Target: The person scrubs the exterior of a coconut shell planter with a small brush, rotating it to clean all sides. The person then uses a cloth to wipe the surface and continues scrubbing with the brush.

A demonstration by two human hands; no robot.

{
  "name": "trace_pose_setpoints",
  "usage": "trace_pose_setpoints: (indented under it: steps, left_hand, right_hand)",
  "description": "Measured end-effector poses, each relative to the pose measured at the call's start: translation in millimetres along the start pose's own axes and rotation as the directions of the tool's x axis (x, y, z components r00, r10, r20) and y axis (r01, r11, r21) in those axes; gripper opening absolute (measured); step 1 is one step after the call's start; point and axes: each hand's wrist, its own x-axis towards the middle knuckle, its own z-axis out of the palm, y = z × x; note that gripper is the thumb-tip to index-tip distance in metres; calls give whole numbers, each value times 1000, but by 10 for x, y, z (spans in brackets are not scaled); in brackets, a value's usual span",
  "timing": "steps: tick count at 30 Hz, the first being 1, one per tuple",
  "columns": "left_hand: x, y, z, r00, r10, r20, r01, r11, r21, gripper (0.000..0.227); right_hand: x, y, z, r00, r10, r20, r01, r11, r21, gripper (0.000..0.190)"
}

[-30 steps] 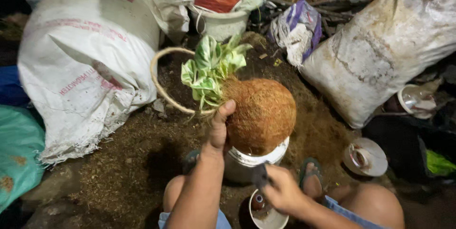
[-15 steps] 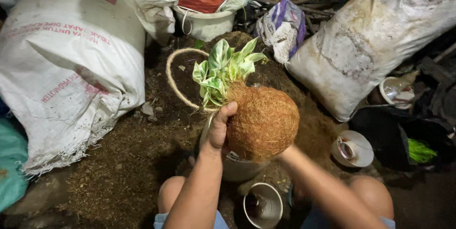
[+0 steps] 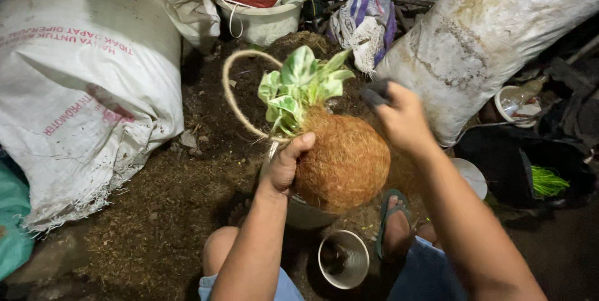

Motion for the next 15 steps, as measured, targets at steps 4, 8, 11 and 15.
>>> trace_pose_setpoints:
  steps: [4, 8, 11, 15]
  left_hand:
    - [-23, 16, 52, 990, -114, 84, 119, 992, -50, 59]
    - [-96, 129, 62, 985, 138, 99, -153, 975, 160, 64]
    - [-113, 202, 45, 979, 202, 35, -203, 929, 310, 74]
    - [-158, 148, 37, 997, 81, 20, -82, 907, 412, 91]
  right_hand:
    - [-265, 899, 533, 973, 226, 54, -221, 972, -78, 18]
    - [-1572, 1254, 951, 920, 265, 288, -225, 960, -164, 23]
    - [-2096, 905, 741, 748, 26, 663, -21, 1000, -14, 10]
    - [-1788, 48, -8, 629, -667, 398, 735, 678, -24, 15]
